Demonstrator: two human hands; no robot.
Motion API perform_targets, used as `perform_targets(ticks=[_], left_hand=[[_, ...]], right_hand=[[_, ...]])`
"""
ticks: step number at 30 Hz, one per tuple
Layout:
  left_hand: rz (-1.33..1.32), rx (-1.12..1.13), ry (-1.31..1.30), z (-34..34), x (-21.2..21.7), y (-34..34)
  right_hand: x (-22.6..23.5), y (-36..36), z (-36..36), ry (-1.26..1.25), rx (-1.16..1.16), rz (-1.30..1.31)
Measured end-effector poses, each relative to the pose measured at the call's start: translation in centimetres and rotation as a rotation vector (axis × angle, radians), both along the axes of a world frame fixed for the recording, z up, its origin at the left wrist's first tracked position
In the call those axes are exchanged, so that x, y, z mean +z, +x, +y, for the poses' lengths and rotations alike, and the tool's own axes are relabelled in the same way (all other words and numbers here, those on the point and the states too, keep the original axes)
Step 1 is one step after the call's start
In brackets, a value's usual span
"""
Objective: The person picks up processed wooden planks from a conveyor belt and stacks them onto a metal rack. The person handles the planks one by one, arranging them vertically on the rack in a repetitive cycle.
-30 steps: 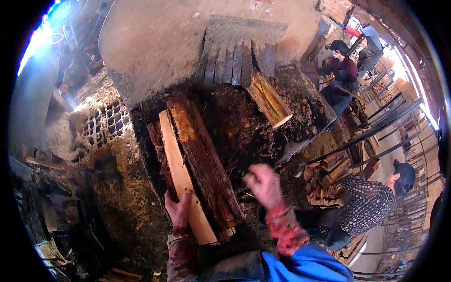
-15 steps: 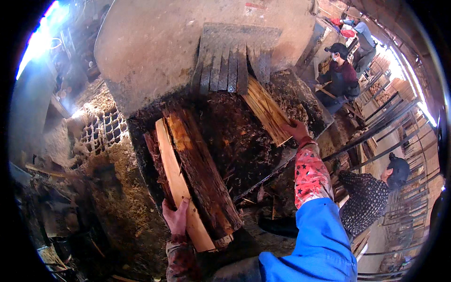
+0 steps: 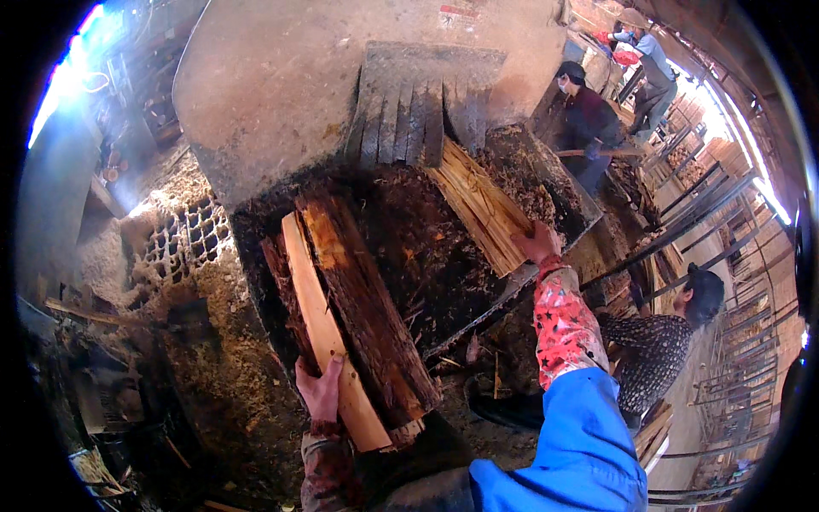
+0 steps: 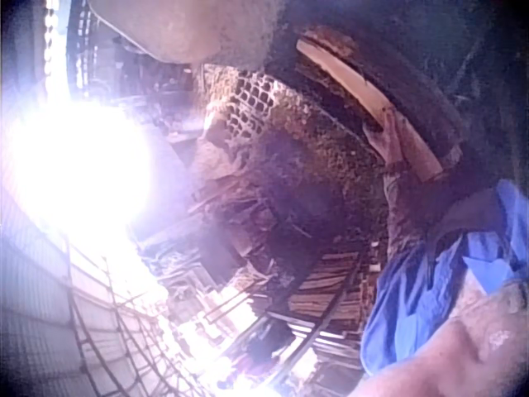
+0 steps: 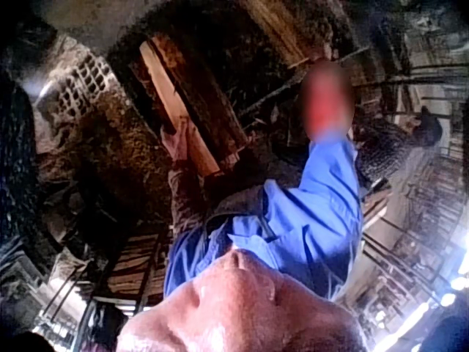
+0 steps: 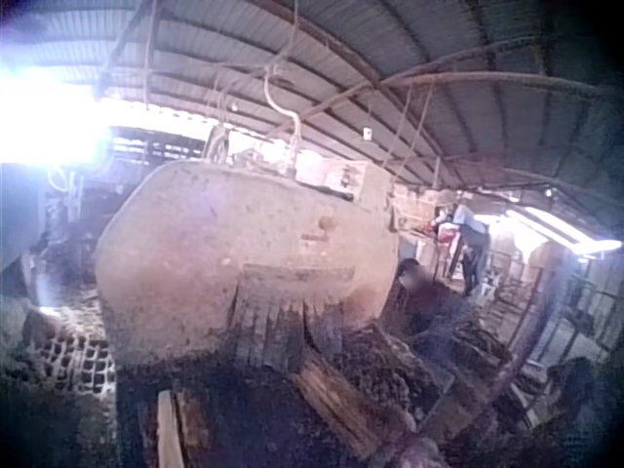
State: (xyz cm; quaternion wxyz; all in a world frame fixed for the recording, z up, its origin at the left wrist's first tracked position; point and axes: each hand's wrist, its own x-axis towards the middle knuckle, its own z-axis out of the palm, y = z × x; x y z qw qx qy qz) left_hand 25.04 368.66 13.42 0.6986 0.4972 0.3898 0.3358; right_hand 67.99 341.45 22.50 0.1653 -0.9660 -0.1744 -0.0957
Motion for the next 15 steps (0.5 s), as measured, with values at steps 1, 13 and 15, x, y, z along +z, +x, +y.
perform_targets(ticks=[1,13,15], left_hand=[[-0.025,0.005,-0.030,0.2,-0.2,-0.4],[0.081,-0.059,0.059,0.2,0.6,0.6],[0.047,-0.029,0.047,0.2,0.3,0.5]], right_hand=[[1.2,-1.5,0.8,-0.032,-0.002,0.001],[-0.3,-17.5,-0.6,0.540,0.168,0.300],[-1.0,-22.2,-0.4,0.706,0.125,0.440]])
